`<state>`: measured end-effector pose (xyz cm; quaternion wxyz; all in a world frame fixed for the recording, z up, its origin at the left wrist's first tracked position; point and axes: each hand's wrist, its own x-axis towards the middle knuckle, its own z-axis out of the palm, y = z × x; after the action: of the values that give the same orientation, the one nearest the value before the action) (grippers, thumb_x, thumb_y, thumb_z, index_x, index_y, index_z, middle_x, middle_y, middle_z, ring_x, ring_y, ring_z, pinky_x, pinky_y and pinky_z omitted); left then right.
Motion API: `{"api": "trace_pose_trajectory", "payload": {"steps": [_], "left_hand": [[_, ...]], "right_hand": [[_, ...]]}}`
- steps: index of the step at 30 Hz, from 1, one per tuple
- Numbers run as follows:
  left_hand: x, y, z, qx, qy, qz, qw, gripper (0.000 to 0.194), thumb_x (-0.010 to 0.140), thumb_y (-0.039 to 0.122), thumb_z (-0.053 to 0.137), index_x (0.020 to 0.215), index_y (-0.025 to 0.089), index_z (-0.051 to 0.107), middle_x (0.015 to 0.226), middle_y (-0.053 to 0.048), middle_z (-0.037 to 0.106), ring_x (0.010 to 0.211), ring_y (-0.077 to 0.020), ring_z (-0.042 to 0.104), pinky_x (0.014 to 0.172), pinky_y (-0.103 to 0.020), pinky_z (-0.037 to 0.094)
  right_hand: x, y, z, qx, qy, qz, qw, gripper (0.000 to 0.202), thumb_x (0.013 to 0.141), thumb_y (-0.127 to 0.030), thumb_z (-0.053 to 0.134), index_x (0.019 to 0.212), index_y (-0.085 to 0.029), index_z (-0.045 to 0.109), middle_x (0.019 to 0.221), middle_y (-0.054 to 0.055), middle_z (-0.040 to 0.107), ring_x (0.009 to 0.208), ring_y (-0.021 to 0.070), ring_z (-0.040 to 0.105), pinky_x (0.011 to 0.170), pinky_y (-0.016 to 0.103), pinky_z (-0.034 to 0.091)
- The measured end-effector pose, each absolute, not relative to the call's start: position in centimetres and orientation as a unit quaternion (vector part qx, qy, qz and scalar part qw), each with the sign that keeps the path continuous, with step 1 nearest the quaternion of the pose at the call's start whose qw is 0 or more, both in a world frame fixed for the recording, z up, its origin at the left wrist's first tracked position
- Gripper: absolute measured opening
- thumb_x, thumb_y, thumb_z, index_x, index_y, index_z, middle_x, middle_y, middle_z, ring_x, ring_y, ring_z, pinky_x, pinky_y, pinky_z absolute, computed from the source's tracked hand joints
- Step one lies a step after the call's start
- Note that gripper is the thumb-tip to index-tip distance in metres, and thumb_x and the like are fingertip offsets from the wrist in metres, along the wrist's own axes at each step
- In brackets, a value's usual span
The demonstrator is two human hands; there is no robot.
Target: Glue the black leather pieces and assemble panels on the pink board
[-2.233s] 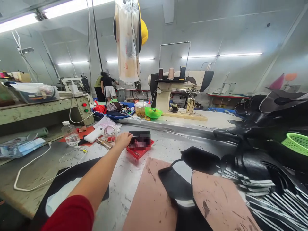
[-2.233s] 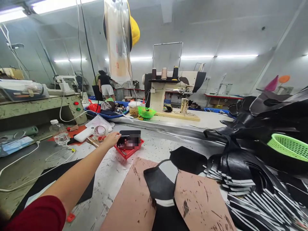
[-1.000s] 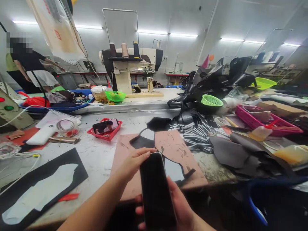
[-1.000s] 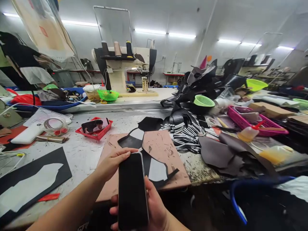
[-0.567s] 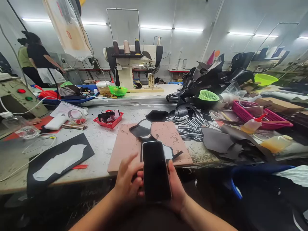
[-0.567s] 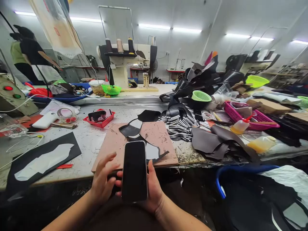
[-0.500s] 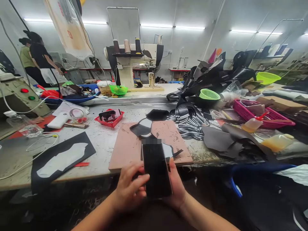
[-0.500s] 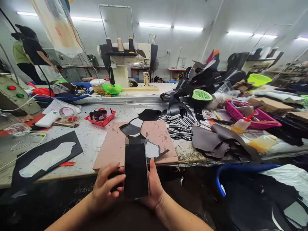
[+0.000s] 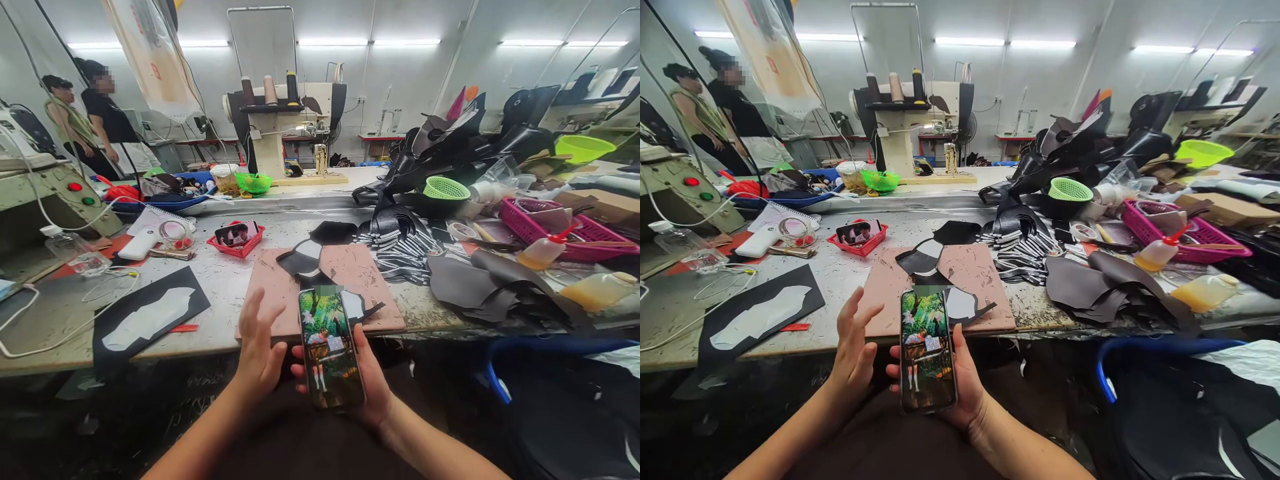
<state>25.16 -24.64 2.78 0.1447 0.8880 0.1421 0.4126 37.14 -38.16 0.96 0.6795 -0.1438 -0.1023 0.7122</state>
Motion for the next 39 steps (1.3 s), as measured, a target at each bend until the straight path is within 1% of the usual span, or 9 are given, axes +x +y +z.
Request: {"api": "trace_pose_trajectory", "payload": {"steps": [3, 5, 10, 16, 23, 31, 39], "left_hand": [[24.8, -25.0, 2.4, 0.879, 0.098, 0.441, 0.152, 0.042, 0.091, 0.045, 0.026, 0.121, 0.021, 0.042, 0.146, -0.010, 0.013, 0.133, -0.0296, 0.016, 0.105, -0.049, 0.018], [24.6, -25.5, 2.1, 0.882, 0.065, 0.441, 0.152, 0.043, 0.091, 0.045, 0.026, 0.121, 0.020, 0.042, 0.146, -0.010, 0.012, 0.133, -0.0300, 0.016, 0.105, -0.048, 0.019], [24.5, -26.4, 1.6, 0.896, 0.018, 0.416, 0.150, 0.045, 0.091, 0.046, 0.023, 0.119, 0.017, 0.044, 0.146, -0.012, 0.013, 0.132, -0.0302, 0.016, 0.104, -0.047, 0.021], [24.7, -26.5, 1.6, 0.897, 0.021, 0.414, 0.153, 0.043, 0.092, 0.043, 0.022, 0.116, 0.016, 0.046, 0.145, -0.012, 0.016, 0.132, -0.0295, 0.018, 0.105, -0.047, 0.023], [24.6, -26.6, 1.3, 0.896, 0.031, 0.409, 0.173, 0.043, 0.091, 0.044, 0.023, 0.114, 0.017, 0.047, 0.144, -0.011, 0.018, 0.131, -0.0302, 0.020, 0.104, -0.047, 0.024], [24.8, -26.5, 1.6, 0.896, 0.028, 0.404, 0.181, 0.042, 0.092, 0.043, 0.022, 0.114, 0.017, 0.047, 0.143, -0.011, 0.021, 0.130, -0.0288, 0.022, 0.105, -0.046, 0.023], [24.8, -26.5, 1.5, 0.903, 0.028, 0.389, 0.179, 0.042, 0.092, 0.043, 0.022, 0.114, 0.017, 0.046, 0.143, -0.012, 0.021, 0.130, -0.0295, 0.023, 0.104, -0.045, 0.026]], "right_hand": [[37.2, -38.2, 1.1, -0.144, -0.098, 0.707, 0.685, 0.082, 0.073, -0.076, 0.034, 0.114, -0.009, 0.056, 0.118, 0.017, 0.058, 0.099, 0.0264, 0.058, 0.088, 0.041, 0.039], [37.1, -38.1, 1.2, -0.142, -0.096, 0.704, 0.689, 0.080, 0.074, -0.075, 0.033, 0.115, -0.010, 0.055, 0.118, 0.016, 0.058, 0.098, 0.0262, 0.059, 0.089, 0.041, 0.039], [37.0, -38.1, 1.2, -0.134, -0.094, 0.701, 0.694, 0.081, 0.076, -0.075, 0.030, 0.112, -0.007, 0.056, 0.109, 0.016, 0.062, 0.093, 0.0256, 0.061, 0.089, 0.041, 0.038], [37.2, -38.3, 1.4, -0.143, -0.094, 0.693, 0.701, 0.078, 0.075, -0.074, 0.034, 0.113, -0.009, 0.055, 0.107, 0.015, 0.063, 0.092, 0.0253, 0.061, 0.090, 0.042, 0.037], [37.5, -38.4, 1.7, -0.164, -0.088, 0.696, 0.693, 0.080, 0.071, -0.076, 0.039, 0.112, -0.009, 0.055, 0.111, 0.016, 0.061, 0.098, 0.0280, 0.058, 0.091, 0.045, 0.036], [37.5, -38.5, 1.6, -0.141, -0.087, 0.687, 0.708, 0.074, 0.076, -0.072, 0.037, 0.115, -0.011, 0.055, 0.105, 0.014, 0.064, 0.092, 0.0262, 0.062, 0.093, 0.044, 0.035], [37.6, -38.5, 1.7, -0.133, -0.091, 0.685, 0.711, 0.072, 0.076, -0.071, 0.037, 0.115, -0.012, 0.055, 0.104, 0.013, 0.065, 0.096, 0.0276, 0.061, 0.093, 0.047, 0.035]]}}
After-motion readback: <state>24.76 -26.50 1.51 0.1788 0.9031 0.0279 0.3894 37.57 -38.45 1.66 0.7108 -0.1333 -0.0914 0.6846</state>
